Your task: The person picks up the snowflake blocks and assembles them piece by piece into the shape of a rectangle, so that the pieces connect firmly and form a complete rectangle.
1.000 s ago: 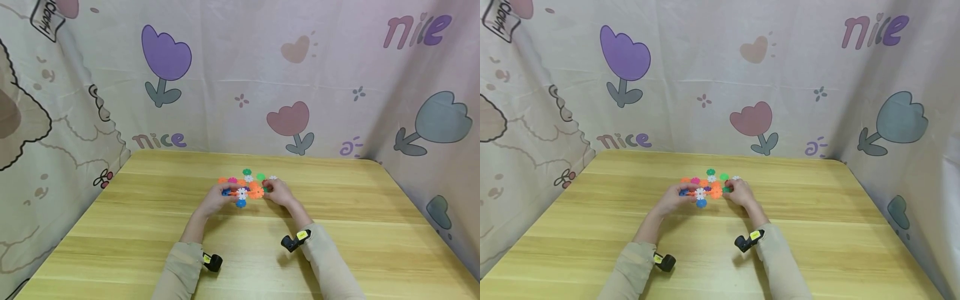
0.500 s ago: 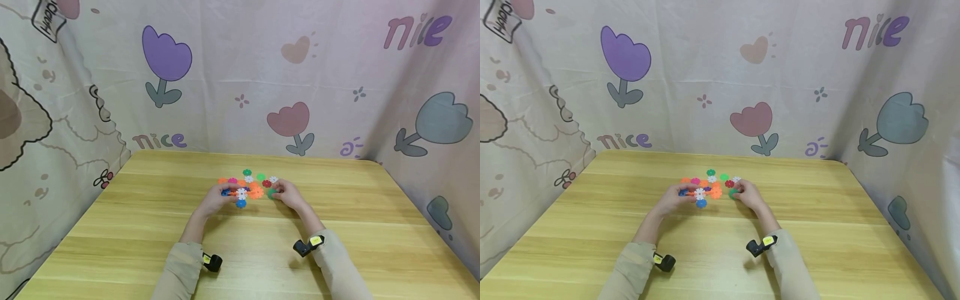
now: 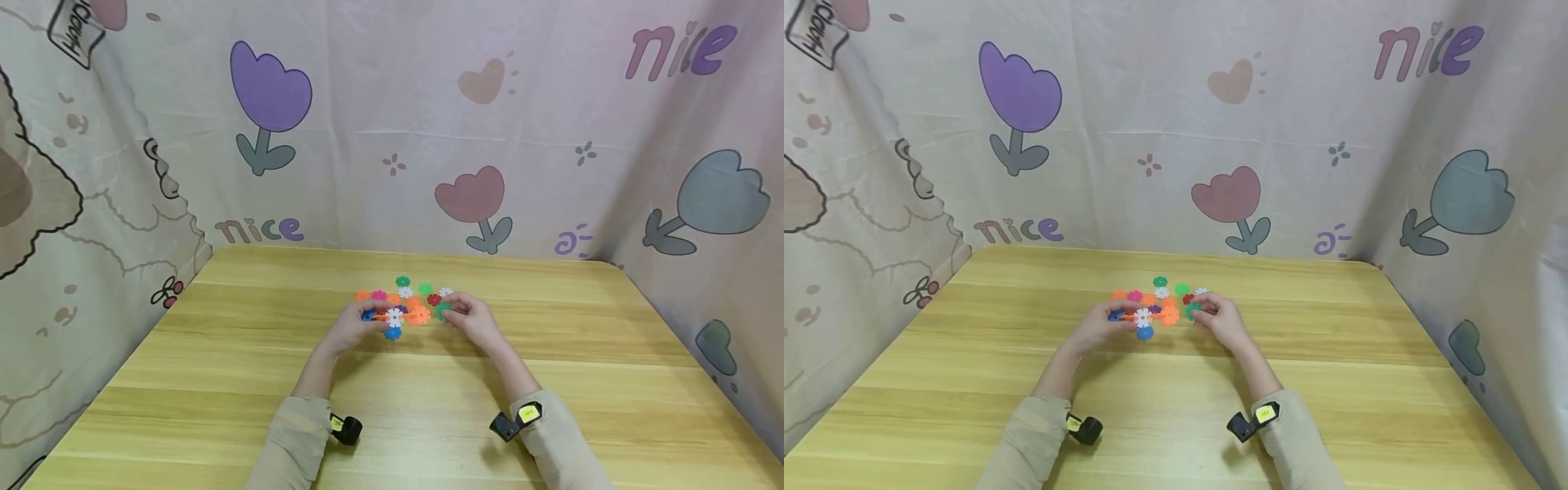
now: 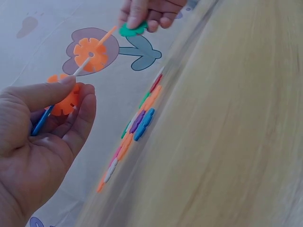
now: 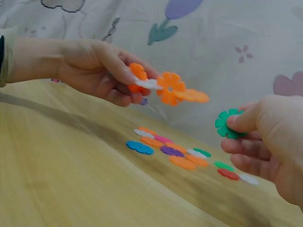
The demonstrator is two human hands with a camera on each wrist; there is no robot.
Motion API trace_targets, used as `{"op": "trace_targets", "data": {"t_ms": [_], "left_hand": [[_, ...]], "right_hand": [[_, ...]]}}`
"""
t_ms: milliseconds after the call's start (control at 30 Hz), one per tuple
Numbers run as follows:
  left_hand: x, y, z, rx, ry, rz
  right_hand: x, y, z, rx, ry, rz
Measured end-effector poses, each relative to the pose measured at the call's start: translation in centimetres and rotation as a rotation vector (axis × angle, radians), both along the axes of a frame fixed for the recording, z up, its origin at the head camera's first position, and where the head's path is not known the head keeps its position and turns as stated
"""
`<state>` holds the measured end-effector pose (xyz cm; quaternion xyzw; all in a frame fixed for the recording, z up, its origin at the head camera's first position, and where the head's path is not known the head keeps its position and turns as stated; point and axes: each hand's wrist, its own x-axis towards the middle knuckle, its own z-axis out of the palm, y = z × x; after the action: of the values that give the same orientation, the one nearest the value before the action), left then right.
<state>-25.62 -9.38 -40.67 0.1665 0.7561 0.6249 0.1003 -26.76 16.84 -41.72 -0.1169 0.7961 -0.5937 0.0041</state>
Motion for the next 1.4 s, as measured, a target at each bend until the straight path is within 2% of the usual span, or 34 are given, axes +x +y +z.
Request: {"op": "trace_targets", "data": {"t_ms": [300, 533, 700, 800, 933, 1033, 1133, 1300, 1400], "left_hand": [[0.1, 0.1, -0.2, 0.000, -0.008, 0.014], [0.0, 0.1, -0.4, -0.046, 0.005, 0.021], [-0.1, -0.1, -0.5, -0.081, 0.006, 0.004], [0.5, -0.1, 0.6, -0.082, 0.013, -0.013], [0.6, -0.2, 0.7, -0.093, 0.016, -0.015], [0.0, -0.3, -0.3, -0.110, 0.016, -0.027], [0.1, -0.3, -0.2, -0.103, 0.003, -0.068], [0.2, -0.2, -0.2, -0.101, -0.015, -0.111], [0.2, -0.1, -0.1, -0.105, -0.002, -0.138]], "right_hand": [[0.9, -0.6, 0.5, -0.020, 0.144, 0.032], [2.3, -1.5, 1.9, 0.011, 0.216, 0.076], [2.4, -1.7, 1.6, 0.003, 0.216, 0.072], [2.3, -1.6, 1.3, 0.016, 0.218, 0.066], [2.2, -1.7, 1.1, 0.038, 0.214, 0.054], [1.8, -1.4, 0.4, 0.034, 0.209, 0.052], [1.2, -1.2, -0.4, 0.016, 0.213, 0.064], [1.2, -1.1, -0.5, -0.001, 0.222, 0.087], [1.2, -1.2, -0.5, -0.005, 0.212, 0.087]]}}
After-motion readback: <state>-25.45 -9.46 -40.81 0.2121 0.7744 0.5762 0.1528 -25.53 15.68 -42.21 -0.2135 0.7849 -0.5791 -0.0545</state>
